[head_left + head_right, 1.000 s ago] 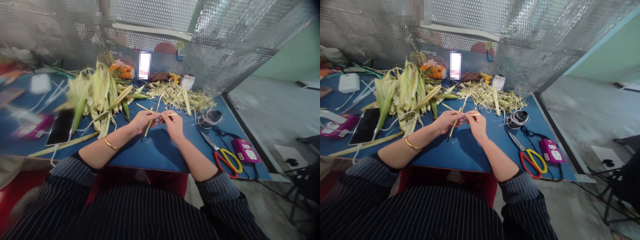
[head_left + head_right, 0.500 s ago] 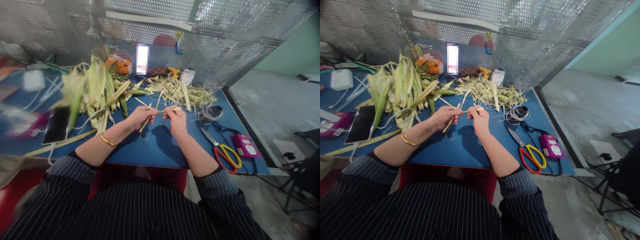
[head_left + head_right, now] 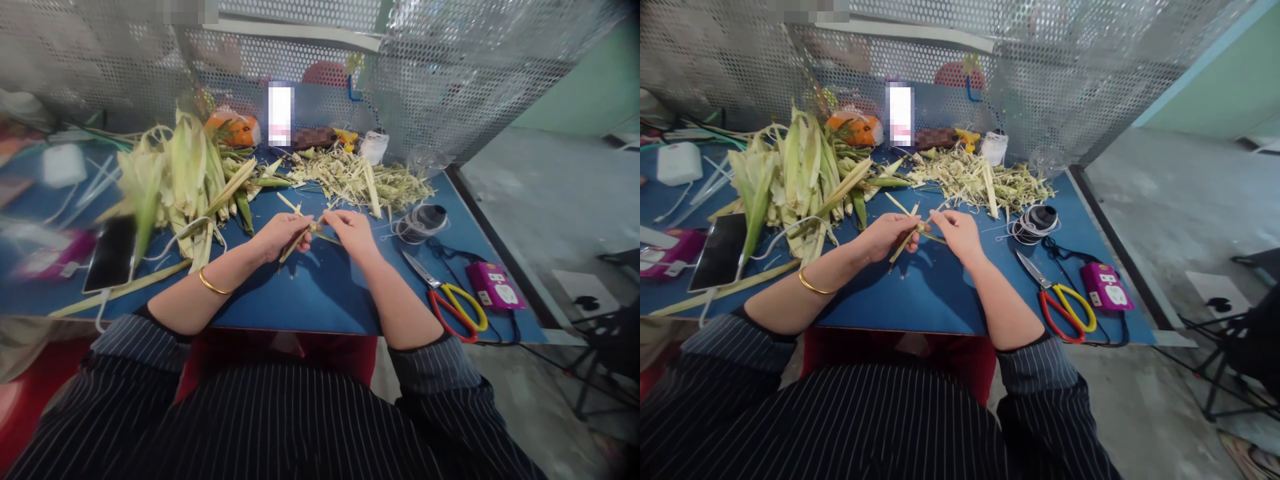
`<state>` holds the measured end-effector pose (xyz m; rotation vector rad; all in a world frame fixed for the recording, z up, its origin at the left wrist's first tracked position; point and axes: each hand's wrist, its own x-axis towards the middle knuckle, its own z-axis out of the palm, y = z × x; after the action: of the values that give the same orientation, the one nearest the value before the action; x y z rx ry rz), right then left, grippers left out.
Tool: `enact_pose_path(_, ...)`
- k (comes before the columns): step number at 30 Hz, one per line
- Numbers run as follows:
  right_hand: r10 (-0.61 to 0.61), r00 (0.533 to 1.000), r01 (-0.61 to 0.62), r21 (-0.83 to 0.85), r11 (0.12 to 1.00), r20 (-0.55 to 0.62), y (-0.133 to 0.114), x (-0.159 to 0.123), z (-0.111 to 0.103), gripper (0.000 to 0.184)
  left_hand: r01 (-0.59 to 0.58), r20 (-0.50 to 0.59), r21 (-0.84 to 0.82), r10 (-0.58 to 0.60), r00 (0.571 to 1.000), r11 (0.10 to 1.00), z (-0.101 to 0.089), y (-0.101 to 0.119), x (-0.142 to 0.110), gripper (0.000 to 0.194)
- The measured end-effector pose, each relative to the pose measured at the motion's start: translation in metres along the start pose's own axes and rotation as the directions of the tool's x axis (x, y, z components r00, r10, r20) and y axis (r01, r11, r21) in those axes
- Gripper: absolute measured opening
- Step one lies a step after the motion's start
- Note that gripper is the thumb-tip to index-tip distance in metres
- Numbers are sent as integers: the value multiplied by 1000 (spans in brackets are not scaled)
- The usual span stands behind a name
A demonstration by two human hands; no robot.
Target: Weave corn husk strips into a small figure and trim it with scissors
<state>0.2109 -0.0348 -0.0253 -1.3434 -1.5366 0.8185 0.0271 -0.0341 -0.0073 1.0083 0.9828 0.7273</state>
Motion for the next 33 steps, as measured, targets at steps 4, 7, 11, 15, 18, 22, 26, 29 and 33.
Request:
enact_pose_path(4,113,992,-127,337,933,60,-2,-6,12,25,-15,14,63,14,1000,998,5,-4,-1,27)
enact_pose_path(7,127,991,-107,340,934,-38,0,-6,18,19,-69,19,86,68,998,994,5,-8,0,20)
enact_pose_path(11,161,980,-114,330,937,-119,3,-7,22,18,-120,63,126,113,992,985,4,-11,2,17)
enact_pose_path(15,167,975,-103,361,927,-149,7,-7,24,18,-144,77,168,132,988,975,4,-10,1,19)
enact_pose_path(18,174,981,-140,322,937,-82,9,-4,20,22,-152,72,191,141,987,970,2,-12,2,19)
enact_pose_path(22,114,993,-111,-118,987,12,2,-3,8,45,-131,24,210,129,991,969,0,-12,4,24)
enact_pose_path(26,-222,963,132,-453,882,-152,-9,-7,-1,41,-169,22,248,169,985,954,4,-8,-2,35)
enact_pose_path(29,-194,981,187,-262,947,-1,-11,-9,2,22,-197,75,373,182,980,907,9,-7,-7,42)
enact_pose_path(33,28,973,-51,94,994,228,-7,-10,11,20,-177,101,485,146,984,856,13,-10,-10,36)
